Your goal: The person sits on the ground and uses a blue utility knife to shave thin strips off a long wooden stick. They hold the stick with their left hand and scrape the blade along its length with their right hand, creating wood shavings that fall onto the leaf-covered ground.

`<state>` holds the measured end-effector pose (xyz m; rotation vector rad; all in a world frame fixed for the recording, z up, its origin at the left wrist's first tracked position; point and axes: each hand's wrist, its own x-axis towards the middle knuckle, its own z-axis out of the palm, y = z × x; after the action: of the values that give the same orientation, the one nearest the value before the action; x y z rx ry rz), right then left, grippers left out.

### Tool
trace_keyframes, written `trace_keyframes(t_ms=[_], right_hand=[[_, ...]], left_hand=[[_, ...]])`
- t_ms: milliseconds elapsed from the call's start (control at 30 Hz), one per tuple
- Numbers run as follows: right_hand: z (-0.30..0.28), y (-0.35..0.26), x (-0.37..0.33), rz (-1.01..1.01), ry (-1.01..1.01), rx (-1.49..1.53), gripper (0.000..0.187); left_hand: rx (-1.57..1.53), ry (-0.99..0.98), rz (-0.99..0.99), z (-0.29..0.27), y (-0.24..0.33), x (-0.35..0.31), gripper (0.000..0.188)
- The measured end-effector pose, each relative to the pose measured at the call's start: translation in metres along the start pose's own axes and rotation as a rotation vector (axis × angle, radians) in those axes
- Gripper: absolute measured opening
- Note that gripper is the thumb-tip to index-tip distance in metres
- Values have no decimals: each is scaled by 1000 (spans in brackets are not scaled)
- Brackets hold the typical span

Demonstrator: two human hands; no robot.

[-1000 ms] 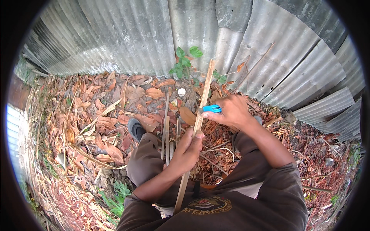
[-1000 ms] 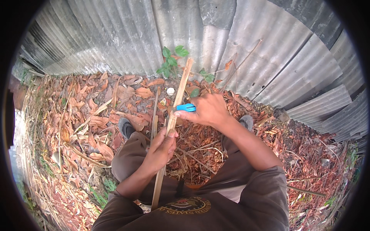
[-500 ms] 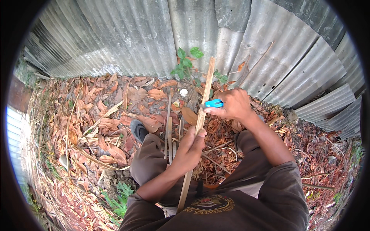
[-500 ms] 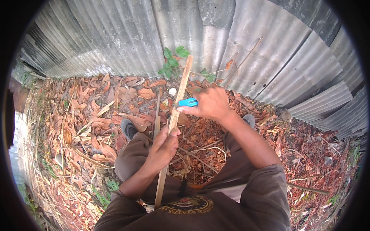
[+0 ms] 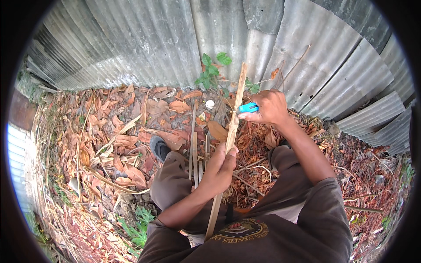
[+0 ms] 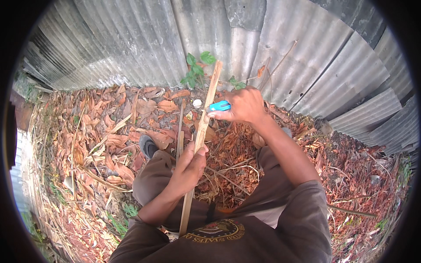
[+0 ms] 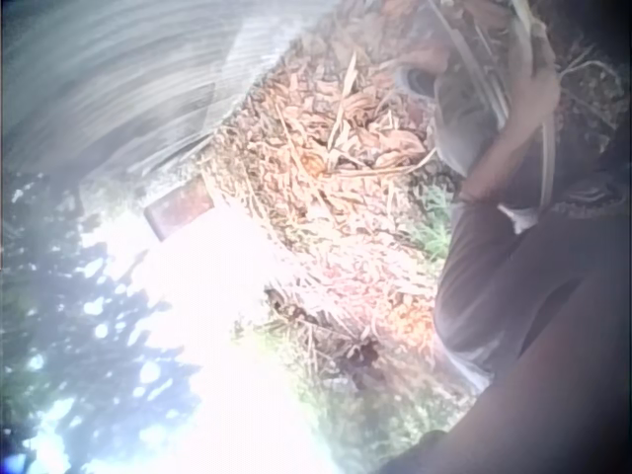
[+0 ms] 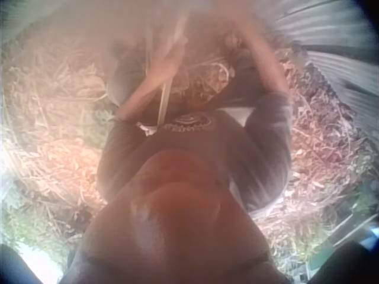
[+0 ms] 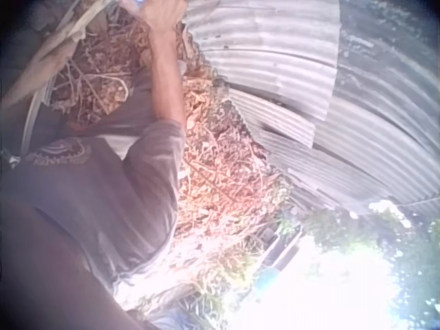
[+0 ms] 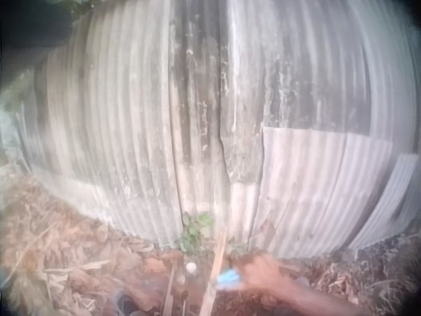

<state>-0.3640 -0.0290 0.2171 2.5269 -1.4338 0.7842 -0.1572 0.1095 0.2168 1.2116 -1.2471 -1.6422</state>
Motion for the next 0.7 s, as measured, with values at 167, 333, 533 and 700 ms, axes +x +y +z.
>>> trace_keyframes(t_ms=[167, 333, 533, 700], right_hand=[[-16, 96, 1, 651, -79, -159, 82], [-23, 120, -20, 890, -10, -33, 83], [-39, 22, -13, 305, -145, 151, 69], [-37, -14, -18, 82, -112, 144, 66]], left_hand=[[114, -281, 124, 27, -17, -36, 17], [-154, -101, -18, 1, 4, -19, 14], [-189, -72, 63, 8, -7, 1, 20], [-237, -80, 7, 12, 9, 5, 26]])
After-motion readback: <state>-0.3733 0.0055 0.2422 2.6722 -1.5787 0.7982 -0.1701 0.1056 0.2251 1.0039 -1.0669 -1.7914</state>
